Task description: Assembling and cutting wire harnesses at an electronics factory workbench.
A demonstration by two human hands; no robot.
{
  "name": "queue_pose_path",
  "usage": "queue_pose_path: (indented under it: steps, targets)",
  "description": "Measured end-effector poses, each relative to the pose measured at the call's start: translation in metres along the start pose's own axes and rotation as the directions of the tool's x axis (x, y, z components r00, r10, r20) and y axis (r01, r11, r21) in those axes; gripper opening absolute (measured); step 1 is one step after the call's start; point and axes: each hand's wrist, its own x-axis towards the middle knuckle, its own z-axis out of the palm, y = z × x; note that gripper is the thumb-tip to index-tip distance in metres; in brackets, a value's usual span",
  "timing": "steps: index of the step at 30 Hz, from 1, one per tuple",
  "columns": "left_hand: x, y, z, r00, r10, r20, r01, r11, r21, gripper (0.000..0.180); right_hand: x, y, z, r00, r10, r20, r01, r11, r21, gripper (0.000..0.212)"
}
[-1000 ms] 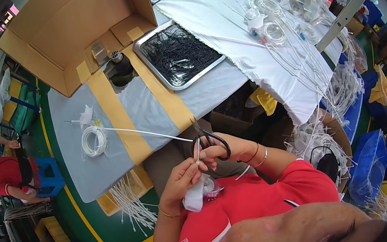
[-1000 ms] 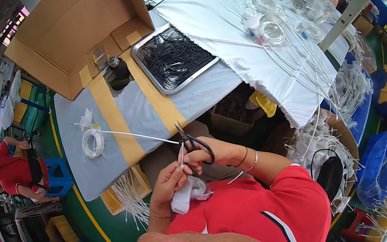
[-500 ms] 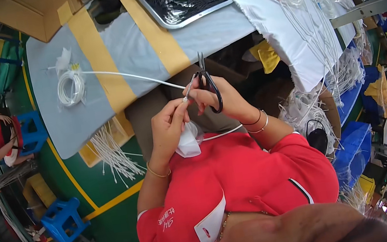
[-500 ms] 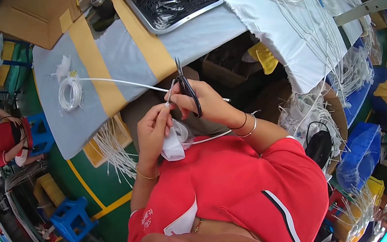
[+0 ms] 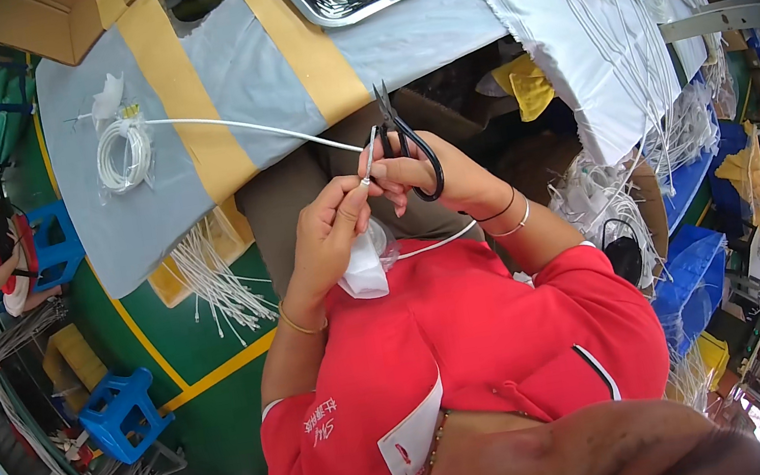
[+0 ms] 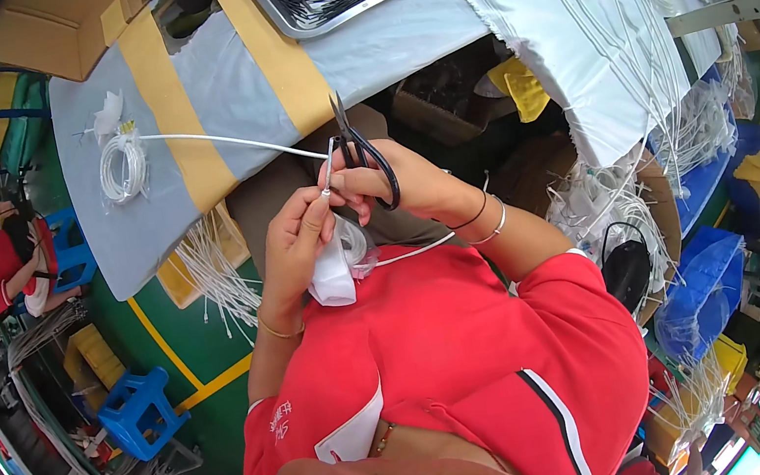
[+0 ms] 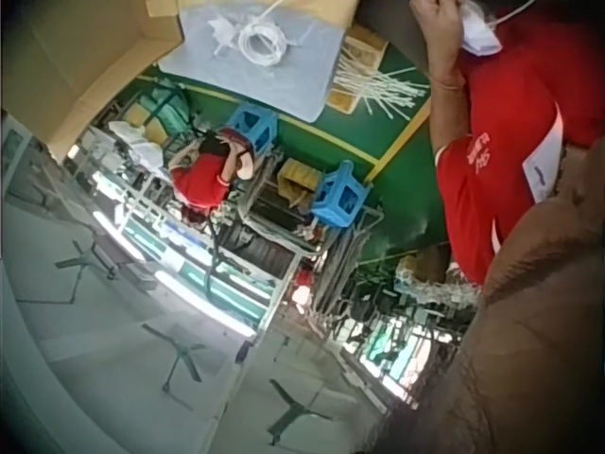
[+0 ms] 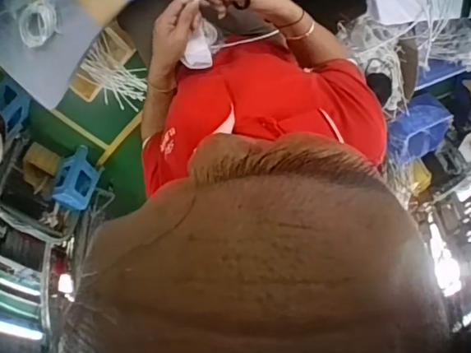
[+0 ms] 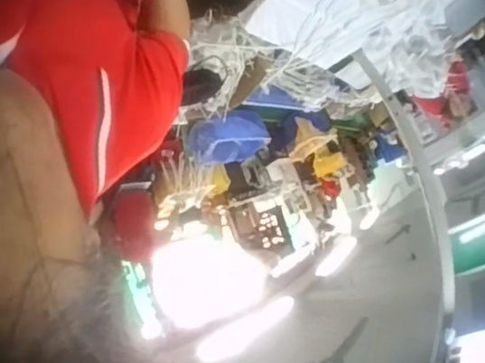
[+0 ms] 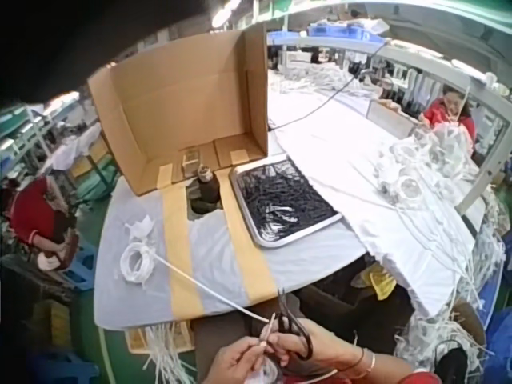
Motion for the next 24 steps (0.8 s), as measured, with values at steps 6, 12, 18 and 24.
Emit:
queue_pose_path:
  steps: [6, 12, 18, 24]
  targets:
    - [-0.002, 0.020, -0.004, 0.953, -0.011, 0.301, 0.089, 0.965, -0.246, 0.024, 0.005, 0.009, -0.006, 1.000, 0.001, 0.023, -0.002, 0.998, 0.055, 0.025]
    - [0.001, 0.024, -0.004, 0.981, -0.182, 0.074, 0.194, 0.952, -0.235, 0.024, -0.011, 0.005, -0.017, 0.952, -0.307, 0.016, 0.275, 0.828, -0.489, 0.042]
    - [0.001, 0.021, 0.001, 0.989, -0.145, 0.017, 0.145, 0.989, -0.020, 0.022, -0.018, 0.006, -0.028, 0.976, -0.027, 0.216, 0.185, 0.628, -0.756, 0.064]
    - [0.002, 0.019, -0.001, 0.990, -0.137, 0.023, 0.136, 0.990, 0.034, 0.023, -0.019, -0.004, -0.025, 0.938, 0.183, 0.295, -0.012, 0.866, -0.500, 0.069]
